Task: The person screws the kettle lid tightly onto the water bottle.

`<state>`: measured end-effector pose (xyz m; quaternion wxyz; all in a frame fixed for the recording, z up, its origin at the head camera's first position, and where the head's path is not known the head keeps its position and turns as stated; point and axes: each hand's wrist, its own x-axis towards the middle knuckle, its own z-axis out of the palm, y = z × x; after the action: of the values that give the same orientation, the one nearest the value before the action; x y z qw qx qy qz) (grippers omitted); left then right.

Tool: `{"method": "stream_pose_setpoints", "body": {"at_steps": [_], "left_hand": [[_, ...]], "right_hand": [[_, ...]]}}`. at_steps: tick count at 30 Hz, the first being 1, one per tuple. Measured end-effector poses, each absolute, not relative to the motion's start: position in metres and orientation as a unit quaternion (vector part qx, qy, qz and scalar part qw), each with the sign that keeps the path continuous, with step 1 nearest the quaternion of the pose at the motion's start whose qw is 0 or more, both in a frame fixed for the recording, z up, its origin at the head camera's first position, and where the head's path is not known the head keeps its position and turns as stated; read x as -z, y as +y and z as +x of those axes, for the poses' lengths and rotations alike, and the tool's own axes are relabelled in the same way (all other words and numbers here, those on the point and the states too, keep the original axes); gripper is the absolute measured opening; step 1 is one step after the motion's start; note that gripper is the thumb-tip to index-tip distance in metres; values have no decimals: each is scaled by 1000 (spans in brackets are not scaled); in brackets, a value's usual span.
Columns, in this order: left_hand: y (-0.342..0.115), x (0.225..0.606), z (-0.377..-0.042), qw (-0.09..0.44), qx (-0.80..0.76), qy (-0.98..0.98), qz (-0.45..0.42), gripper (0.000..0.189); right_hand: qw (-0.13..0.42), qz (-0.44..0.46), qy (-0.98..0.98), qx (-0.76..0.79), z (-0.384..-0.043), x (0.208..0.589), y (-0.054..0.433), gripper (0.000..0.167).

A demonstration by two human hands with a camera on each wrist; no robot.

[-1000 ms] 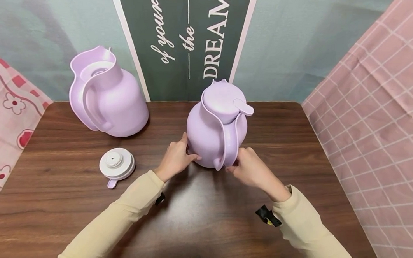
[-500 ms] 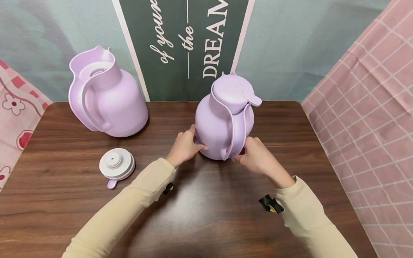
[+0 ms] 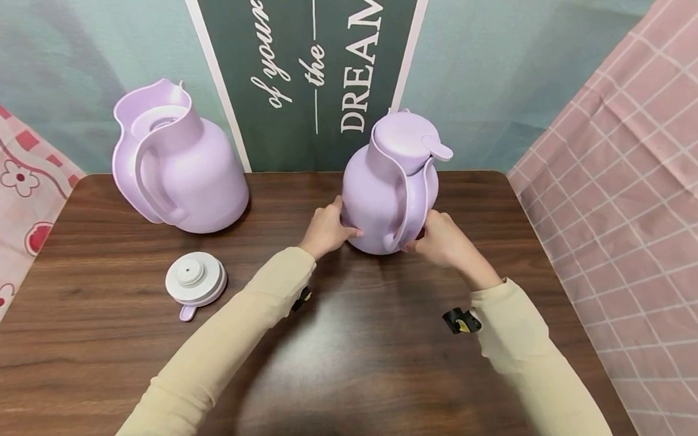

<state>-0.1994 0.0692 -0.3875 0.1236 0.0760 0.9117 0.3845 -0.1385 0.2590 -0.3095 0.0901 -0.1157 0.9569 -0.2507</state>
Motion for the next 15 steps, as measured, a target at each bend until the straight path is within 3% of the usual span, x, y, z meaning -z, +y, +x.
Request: {"method": "stream_pose_setpoints", "body": {"at_steps": [15], "left_hand": [[85, 385, -224, 144, -392, 907, 59, 86]], "right_hand": [[94, -97, 957, 258, -162, 310, 269, 35]]}}
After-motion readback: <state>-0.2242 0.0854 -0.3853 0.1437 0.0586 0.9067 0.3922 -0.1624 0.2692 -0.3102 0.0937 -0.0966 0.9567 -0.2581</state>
